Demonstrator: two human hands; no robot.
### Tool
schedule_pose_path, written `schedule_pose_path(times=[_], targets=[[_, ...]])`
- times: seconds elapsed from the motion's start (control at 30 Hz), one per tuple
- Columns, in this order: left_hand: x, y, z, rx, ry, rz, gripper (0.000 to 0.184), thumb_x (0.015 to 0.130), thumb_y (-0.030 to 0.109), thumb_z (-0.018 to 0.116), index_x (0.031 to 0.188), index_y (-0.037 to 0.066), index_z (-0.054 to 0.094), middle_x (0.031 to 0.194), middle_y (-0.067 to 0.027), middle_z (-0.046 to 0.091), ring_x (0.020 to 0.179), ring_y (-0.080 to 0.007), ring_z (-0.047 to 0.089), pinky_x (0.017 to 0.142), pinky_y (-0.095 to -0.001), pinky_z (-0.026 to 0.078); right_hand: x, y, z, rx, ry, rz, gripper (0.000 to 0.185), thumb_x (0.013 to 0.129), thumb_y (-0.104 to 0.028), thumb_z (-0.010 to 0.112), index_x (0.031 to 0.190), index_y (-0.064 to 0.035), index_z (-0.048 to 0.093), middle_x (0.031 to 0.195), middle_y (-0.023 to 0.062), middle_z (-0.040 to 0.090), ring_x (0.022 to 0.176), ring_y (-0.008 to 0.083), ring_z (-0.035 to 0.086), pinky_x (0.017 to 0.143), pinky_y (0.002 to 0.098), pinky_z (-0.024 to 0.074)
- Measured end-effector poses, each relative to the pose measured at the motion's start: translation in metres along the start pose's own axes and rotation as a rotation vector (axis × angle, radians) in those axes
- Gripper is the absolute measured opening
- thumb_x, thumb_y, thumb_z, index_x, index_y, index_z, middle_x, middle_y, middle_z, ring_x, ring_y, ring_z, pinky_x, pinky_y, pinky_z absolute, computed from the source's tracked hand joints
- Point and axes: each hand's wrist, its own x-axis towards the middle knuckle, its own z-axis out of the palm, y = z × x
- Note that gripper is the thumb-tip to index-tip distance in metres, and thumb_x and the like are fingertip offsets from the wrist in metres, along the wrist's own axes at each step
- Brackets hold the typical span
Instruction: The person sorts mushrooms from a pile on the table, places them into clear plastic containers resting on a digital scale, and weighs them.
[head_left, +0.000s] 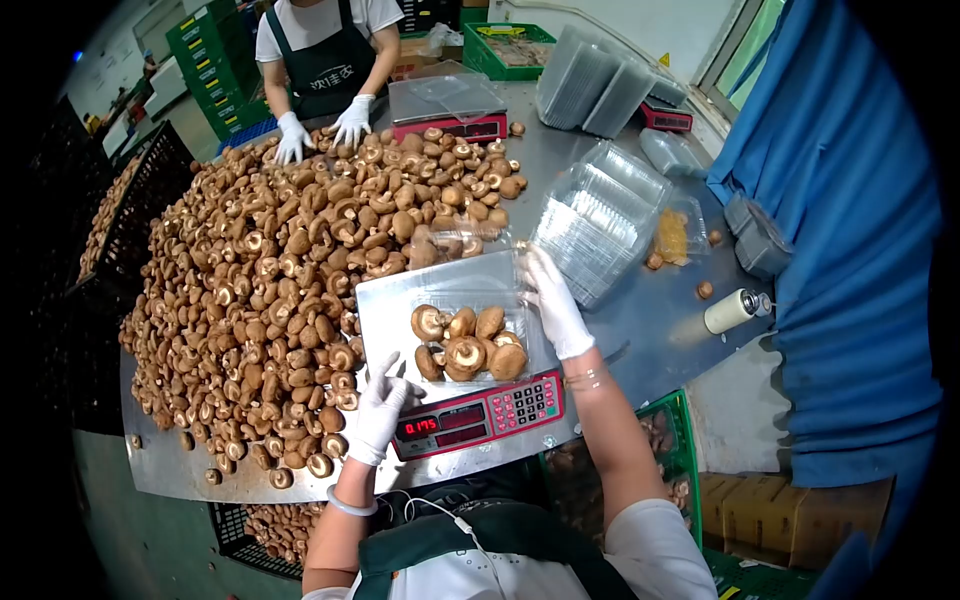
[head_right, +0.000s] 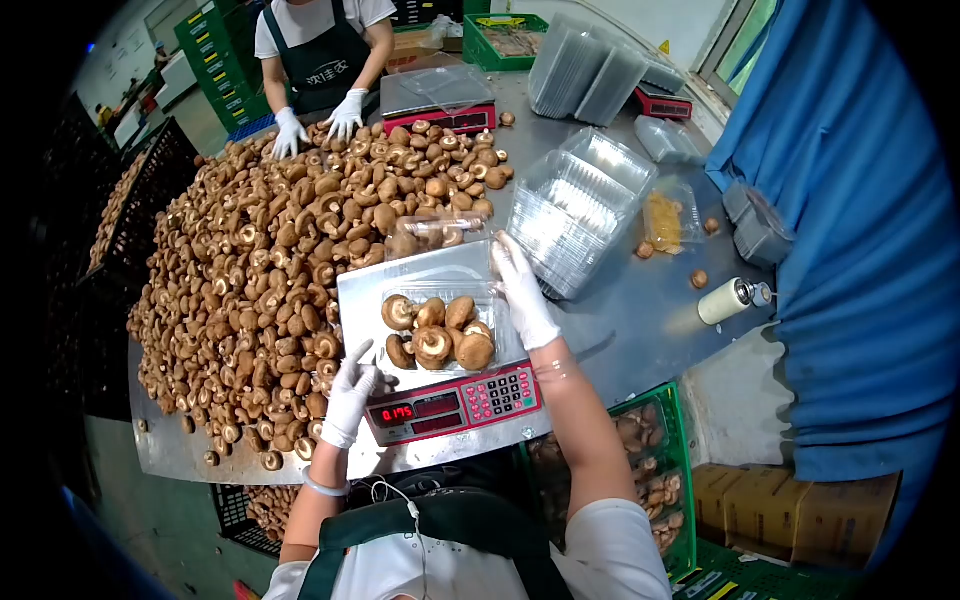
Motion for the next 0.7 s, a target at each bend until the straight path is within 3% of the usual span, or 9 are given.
schedule_pose_path(times=[0.1,0.13,0.17,0.23,0.3,0.37,0.5,0.57,0.7], targets=[[-0.001,0.000,0.002,-0.189,-0.073,-0.102,0.052,0.097,0.025,0.050,0.141,0.002,0.032,0.088,-0.0090,0.064,0.076,-0.0127,0.062,0.071,-0.0225,0.049,-0.037,-0.028,0.010,-0.035,-0.009,-0.238,0.053,0.096,-0.045,0.045,0.136,-0.0097,0.042,0.128,0.0083,0.050,0.113,0.0221,0.049,0.093,0.0372,0.0404],[-0.002,0.000,0.000,-0.189,-0.079,-0.101,0.052,0.097,0.025,0.050,0.141,0.002,0.032,0.088,-0.0090,0.064,0.076,-0.0127,0.062,0.071,-0.0225,0.049,-0.048,-0.029,0.003,-0.129,-0.061,-0.160,0.051,0.094,-0.044,0.052,0.131,-0.0095,0.047,0.113,0.0084,0.058,0.105,0.0244,0.054,0.087,0.0381,0.0442],[-0.004,0.000,-0.001,-0.228,-0.068,-0.099,0.054,0.097,0.030,0.049,0.141,0.003,0.032,0.088,-0.0094,0.064,0.076,-0.0130,0.062,0.071,-0.0228,0.049,-0.058,-0.022,0.003,-0.130,-0.052,-0.165,0.051,0.094,-0.044,0.052,0.131,-0.0095,0.047,0.113,0.0084,0.058,0.105,0.0244,0.054,0.087,0.0381,0.0442],[-0.004,-0.001,-0.003,-0.264,-0.069,-0.095,0.058,0.097,0.041,0.045,0.140,0.004,0.034,0.088,-0.0097,0.064,0.075,-0.0134,0.062,0.070,-0.0244,0.049,-0.078,-0.004,0.001,-0.966,0.087,-0.568,0.050,0.089,-0.039,0.059,0.127,-0.0079,0.049,0.106,0.0127,0.060,0.096,0.0255,0.058,0.080,0.0371,0.0470],[-0.006,0.000,-0.001,-0.218,-0.001,-0.129,0.051,0.097,0.037,0.047,0.136,0.005,0.039,0.087,-0.0099,0.064,0.073,-0.0142,0.063,0.068,-0.0251,0.050,-0.094,0.011,-0.008,-0.971,0.105,-0.285,0.044,0.086,-0.034,0.065,0.117,-0.0043,0.055,0.092,0.0155,0.061,0.083,0.0265,0.061,0.075,0.0355,0.0482],[-0.004,-0.002,0.000,-0.200,0.012,-0.161,0.027,0.095,0.024,0.054,0.114,0.006,0.049,0.085,-0.0087,0.063,0.068,-0.0152,0.064,0.063,-0.0248,0.051,-0.101,0.017,-0.014,-0.652,-0.047,0.047,0.031,0.093,-0.031,0.056,0.097,-0.0010,0.062,0.075,0.0116,0.062,0.067,0.0207,0.059,0.068,0.0328,0.0472],[0.009,-0.008,-0.003,-0.216,-0.058,-0.188,0.020,0.085,0.005,0.051,0.104,0.008,0.047,0.080,-0.0062,0.061,0.064,-0.0134,0.061,0.057,-0.0245,0.050,-0.101,0.057,-0.005,-0.266,-0.070,0.022,0.024,0.097,-0.024,0.048,0.100,-0.0019,0.056,0.074,-0.0028,0.053,0.066,0.0066,0.049,0.060,0.0223,0.0426],[0.008,0.011,0.006,-0.099,-0.035,-0.214,0.019,0.084,0.005,0.050,0.102,0.009,0.047,0.077,-0.0057,0.057,0.057,-0.0115,0.054,0.052,-0.0215,0.044,-0.099,0.059,0.001,-0.093,-0.070,0.049,0.022,0.097,-0.023,0.047,0.096,-0.0029,0.055,0.073,-0.0017,0.054,0.065,0.0065,0.051,0.060,0.0234,0.0433],[0.035,-0.018,-0.007,-0.206,-0.240,-0.008,0.015,0.087,0.000,0.051,0.092,0.011,0.043,0.076,-0.0018,0.052,0.062,-0.0087,0.048,0.054,-0.0212,0.041,-0.128,0.041,0.005,-0.213,0.137,-0.089,0.021,0.096,-0.021,0.048,0.095,-0.0015,0.054,0.073,0.0018,0.057,0.071,0.0087,0.057,0.066,0.0262,0.0468]])
